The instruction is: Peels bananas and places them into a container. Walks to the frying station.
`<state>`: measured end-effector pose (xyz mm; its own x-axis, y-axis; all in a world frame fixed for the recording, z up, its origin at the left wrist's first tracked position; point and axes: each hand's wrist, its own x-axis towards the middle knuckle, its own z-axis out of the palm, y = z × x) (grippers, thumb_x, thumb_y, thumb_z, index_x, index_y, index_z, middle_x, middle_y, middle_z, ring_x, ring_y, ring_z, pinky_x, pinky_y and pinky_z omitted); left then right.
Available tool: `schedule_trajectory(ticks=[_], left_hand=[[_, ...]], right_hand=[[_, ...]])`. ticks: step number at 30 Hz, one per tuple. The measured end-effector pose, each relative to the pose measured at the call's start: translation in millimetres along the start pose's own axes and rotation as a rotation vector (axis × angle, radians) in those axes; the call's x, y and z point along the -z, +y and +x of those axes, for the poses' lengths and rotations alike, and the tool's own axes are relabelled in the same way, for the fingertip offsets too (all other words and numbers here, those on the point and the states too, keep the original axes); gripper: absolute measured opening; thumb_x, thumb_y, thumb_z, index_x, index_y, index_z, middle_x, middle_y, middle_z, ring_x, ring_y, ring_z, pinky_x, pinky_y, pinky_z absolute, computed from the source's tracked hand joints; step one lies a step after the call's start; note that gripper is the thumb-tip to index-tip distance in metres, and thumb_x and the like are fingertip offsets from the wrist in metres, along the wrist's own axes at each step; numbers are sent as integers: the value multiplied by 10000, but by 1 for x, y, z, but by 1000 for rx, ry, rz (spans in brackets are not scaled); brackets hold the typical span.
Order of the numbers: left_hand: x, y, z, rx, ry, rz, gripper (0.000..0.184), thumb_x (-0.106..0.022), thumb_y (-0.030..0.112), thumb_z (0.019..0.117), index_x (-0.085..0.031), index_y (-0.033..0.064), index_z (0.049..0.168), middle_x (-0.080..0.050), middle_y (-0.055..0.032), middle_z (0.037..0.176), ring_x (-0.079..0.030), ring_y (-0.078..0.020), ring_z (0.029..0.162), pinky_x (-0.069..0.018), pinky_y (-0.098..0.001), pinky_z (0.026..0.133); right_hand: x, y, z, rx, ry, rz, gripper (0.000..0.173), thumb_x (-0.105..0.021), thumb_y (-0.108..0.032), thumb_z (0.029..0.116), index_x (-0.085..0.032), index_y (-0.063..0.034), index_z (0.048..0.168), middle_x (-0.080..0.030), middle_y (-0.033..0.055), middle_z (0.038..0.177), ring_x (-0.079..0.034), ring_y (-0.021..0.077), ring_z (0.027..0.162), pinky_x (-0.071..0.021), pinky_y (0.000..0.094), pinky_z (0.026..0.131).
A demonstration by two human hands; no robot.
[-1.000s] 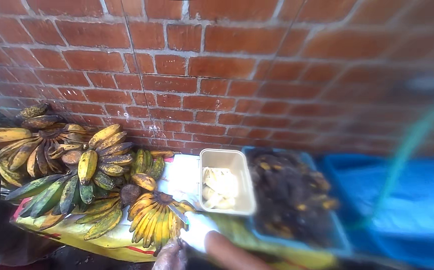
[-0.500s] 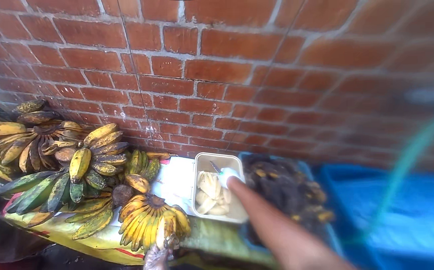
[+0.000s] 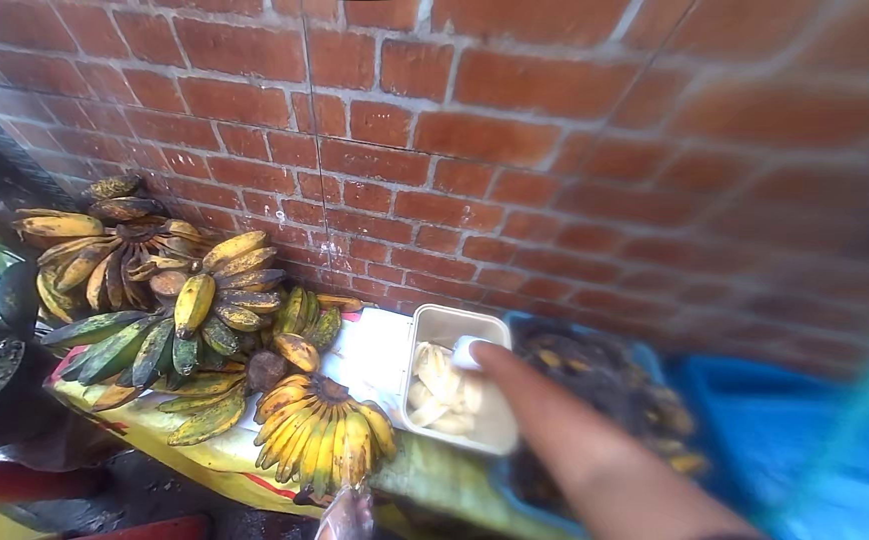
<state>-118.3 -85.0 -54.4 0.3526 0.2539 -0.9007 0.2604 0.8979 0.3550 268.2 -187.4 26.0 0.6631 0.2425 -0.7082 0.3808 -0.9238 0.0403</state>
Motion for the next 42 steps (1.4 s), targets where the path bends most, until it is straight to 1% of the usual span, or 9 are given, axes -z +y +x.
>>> schedule_trajectory(ticks=[1, 3, 4, 6, 13, 18, 28, 38, 42], left_hand=[[-3, 2, -3, 25, -9, -65, 338, -374, 320, 1109, -566, 58, 1015, -584, -53, 722, -558, -110, 537, -486, -236, 477], [-6, 7, -10, 58, -59, -190, 375, -348, 318, 1117, -544, 16, 1221, -689, -138, 957, -689, -174, 735, -578, -284, 624], [-5, 8, -13, 67, -85, -235, 393, -342, 310, 1119, -512, 6, 1299, -699, -177, 1077, -721, -211, 841, -601, -313, 694], [-5, 9, -16, 61, -106, -294, 421, -336, 314, 1116, -476, 1, 1360, -686, -215, 1188, -732, -263, 952, -612, -353, 767], [-17, 8, -18, -120, 8, -211, 441, -405, 362, 1111, -482, -4, 1344, -701, -239, 1087, -736, -308, 858, -624, -415, 716], [-24, 10, -20, -150, 61, -149, 445, -421, 366, 1105, -530, -17, 1305, -716, -226, 1034, -736, -308, 820, -625, -426, 693], [-21, 10, -17, -220, 71, -70, 411, -451, 334, 1100, -568, -37, 1233, -716, -224, 961, -735, -305, 764, -631, -425, 663], [-23, 19, -13, -195, -4, -179, 433, -455, 321, 1099, -477, -28, 1354, -663, -274, 1116, -720, -368, 887, -627, -486, 739], [-29, 24, -14, -189, -64, -241, 407, -409, 310, 1105, -456, 9, 1375, -629, -266, 1169, -695, -376, 947, -614, -510, 754]], right_hand=[[1, 0, 0, -8, -15, -7, 356, -705, -323, 890, -721, 4, 1029, -704, 209, 1103, -676, 347, 1071, -522, 596, 888], [3, 0, 3, -15, -36, -37, 379, -763, -316, 839, -722, 16, 1016, -706, 204, 1093, -678, 337, 1059, -528, 579, 881], [3, 0, 3, -14, -47, -56, 396, -790, -319, 815, -724, 17, 1013, -706, 201, 1087, -677, 334, 1052, -528, 571, 876], [3, -1, 5, -5, -65, -82, 431, -831, -327, 774, -728, 11, 1020, -707, 192, 1087, -674, 326, 1052, -526, 561, 880], [-3, 1, 7, 29, -39, 19, 451, -850, -342, 738, -732, 2, 1004, -721, 165, 1067, -685, 305, 1033, -535, 548, 887], [-11, -2, -1, 31, -4, 67, 420, -806, -398, 744, -716, -30, 925, -717, 145, 979, -692, 294, 939, -539, 561, 801], [-16, -12, -8, 24, -9, 90, 452, -816, -393, 776, -738, -36, 1043, -715, 162, 1122, -681, 313, 1086, -540, 560, 915], [-45, -18, 4, -37, 87, 104, 516, -786, -511, 677, -720, -53, 904, -723, 159, 1017, -705, 318, 978, -558, 588, 800], [-48, -16, -1, -72, 80, 129, 547, -800, -533, 655, -725, -55, 910, -725, 156, 1027, -704, 318, 990, -556, 587, 817]])
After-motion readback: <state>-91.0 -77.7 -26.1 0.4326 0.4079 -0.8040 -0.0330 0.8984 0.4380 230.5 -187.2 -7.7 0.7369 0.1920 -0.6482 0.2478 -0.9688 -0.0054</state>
